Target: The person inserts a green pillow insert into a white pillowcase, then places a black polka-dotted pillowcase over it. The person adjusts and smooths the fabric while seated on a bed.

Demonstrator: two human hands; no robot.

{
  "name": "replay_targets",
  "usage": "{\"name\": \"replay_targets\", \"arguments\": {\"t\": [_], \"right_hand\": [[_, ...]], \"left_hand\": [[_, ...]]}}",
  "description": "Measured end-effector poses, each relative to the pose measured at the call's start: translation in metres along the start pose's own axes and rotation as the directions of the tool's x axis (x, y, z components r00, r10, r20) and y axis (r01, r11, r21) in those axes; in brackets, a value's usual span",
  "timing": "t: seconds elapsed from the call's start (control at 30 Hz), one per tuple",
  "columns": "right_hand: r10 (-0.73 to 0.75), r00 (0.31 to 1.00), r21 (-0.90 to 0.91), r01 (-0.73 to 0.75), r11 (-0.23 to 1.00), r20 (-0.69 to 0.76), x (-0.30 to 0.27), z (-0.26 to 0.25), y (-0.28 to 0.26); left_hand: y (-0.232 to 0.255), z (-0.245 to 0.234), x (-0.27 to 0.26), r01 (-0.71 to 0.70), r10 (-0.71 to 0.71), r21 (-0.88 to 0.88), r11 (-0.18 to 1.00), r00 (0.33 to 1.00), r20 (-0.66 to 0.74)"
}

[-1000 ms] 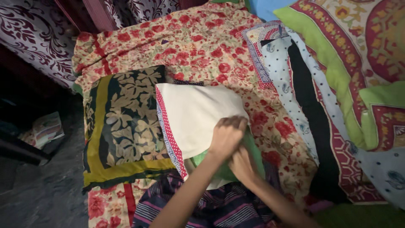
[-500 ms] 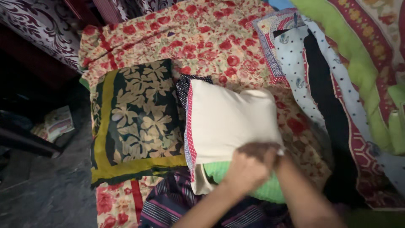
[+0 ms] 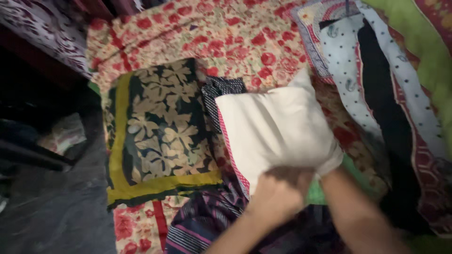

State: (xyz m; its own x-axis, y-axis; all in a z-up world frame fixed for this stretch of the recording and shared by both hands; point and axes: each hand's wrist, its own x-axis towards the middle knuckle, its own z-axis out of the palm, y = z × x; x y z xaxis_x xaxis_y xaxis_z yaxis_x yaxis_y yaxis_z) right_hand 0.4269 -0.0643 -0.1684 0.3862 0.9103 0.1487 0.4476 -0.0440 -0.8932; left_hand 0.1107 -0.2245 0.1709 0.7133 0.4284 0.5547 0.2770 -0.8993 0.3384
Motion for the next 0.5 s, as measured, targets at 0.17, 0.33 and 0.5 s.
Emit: {"name": "replay_targets", "arguments": {"t": [0.17,0.33,0.5], "right_hand": [[0.086,0.996,-0.077,-0.088,0.993,-0.032,-0.06,-0.045,0.018],[0.145,0.989,-0.048,-0.147,0.988,-0.029,-0.111,-0.055,0.007],[0.131,0.989,0.05,-0.128,0.991,-0.069,-0.096,-0.052,-0.027]], "left_hand": [[-0.027,0.035,0.003,0.007,-0.004,0.045,0.999,0.997,-0.075],[-0.029,0.057,0.015,0.005,-0.001,0.053,0.999,0.997,-0.073],[-0.007,0.059,0.026,-0.116,0.109,0.109,0.987,0.992,0.063]]}}
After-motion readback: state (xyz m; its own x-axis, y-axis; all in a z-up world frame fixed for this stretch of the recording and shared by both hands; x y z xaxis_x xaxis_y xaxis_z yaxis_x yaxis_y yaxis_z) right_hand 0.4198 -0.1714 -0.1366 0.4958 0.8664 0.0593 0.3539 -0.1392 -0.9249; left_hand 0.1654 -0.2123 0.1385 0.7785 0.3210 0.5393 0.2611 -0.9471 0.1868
